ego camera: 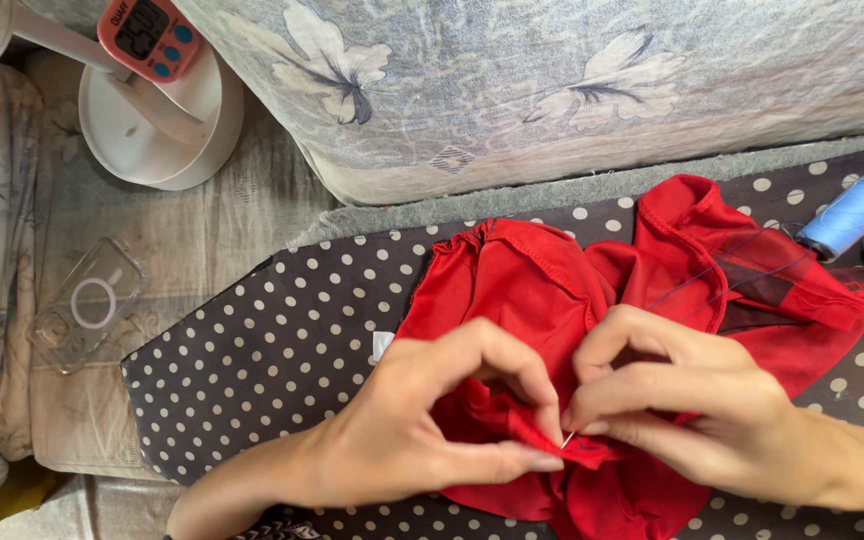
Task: The person hand-sews a red garment lying on a bed, using a needle and thread to stitch along its edge. They repeatedly pull the thread through the fabric, adjust and align the fabric edges, and reposition the garment while working with spools of thread placed nearby.
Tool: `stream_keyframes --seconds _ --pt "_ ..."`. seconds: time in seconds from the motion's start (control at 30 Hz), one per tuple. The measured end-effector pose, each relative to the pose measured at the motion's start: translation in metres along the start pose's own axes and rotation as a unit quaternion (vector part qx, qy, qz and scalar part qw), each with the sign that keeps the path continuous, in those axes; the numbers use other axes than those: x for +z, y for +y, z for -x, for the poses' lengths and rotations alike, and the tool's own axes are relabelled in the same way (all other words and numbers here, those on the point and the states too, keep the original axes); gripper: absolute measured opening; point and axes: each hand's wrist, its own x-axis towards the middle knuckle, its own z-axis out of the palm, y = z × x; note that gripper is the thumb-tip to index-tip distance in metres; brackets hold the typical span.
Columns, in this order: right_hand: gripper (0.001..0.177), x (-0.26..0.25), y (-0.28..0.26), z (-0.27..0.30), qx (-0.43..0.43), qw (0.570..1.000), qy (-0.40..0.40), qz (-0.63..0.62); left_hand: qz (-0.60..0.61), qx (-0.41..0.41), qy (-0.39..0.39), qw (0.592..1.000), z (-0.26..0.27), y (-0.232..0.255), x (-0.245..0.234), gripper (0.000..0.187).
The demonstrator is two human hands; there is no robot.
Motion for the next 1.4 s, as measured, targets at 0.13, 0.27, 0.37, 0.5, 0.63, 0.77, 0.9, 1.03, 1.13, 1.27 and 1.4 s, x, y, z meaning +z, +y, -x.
stream_keyframes --seconds 0.13,0.27,0.37,0.5,0.63,0.77,0.9,1.03,1.13,1.27,1.4 --pt "0.026 -0.007 -0.006 -0.002 -0.057 0.992 -0.005 0.115 -0.194 0.184 -0.005 0.964 0.002 0.004 -0.001 0.031" --pt "0.029 -0.009 -0.011 -0.003 -0.125 0.975 0.026 0.180 -0.427 0.384 0.014 0.819 0.002 0.003 -0.001 0.012" --pt "0.032 -0.015 -0.016 -0.002 -0.171 0.963 -0.014 0.210 -0.597 0.465 0.039 0.652 0.002 -0.002 -0.002 0.006" --pt "0.043 -0.019 -0.021 0.002 -0.174 0.958 -0.049 0.222 -0.646 0.494 0.063 0.579 0.000 -0.010 0.000 0.014" --pt "0.043 -0.020 -0.021 0.005 -0.168 0.956 -0.058 0.235 -0.637 0.504 0.077 0.578 -0.002 -0.015 0.001 0.014" --pt "0.043 -0.024 -0.018 0.004 -0.171 0.955 -0.085 0.226 -0.629 0.503 0.085 0.586 -0.002 -0.015 0.002 0.014" --pt "0.042 -0.025 -0.017 0.004 -0.172 0.955 -0.087 0.226 -0.627 0.505 0.085 0.587 -0.002 -0.016 0.002 0.014" --pt "0.044 -0.022 -0.016 0.005 -0.168 0.957 -0.082 0.222 -0.631 0.507 0.087 0.581 -0.003 -0.017 0.003 0.014" --pt "0.046 -0.021 -0.014 0.005 -0.172 0.955 -0.076 0.228 -0.623 0.500 0.067 0.597 -0.005 -0.014 0.003 0.013" --pt "0.047 -0.020 -0.011 0.003 -0.184 0.951 -0.075 0.239 -0.497 0.431 0.002 0.753 -0.005 0.001 -0.001 0.014" --pt "0.039 -0.012 -0.008 -0.003 -0.180 0.955 -0.062 0.227 -0.272 0.251 -0.060 0.927 0.000 0.017 -0.008 0.030"
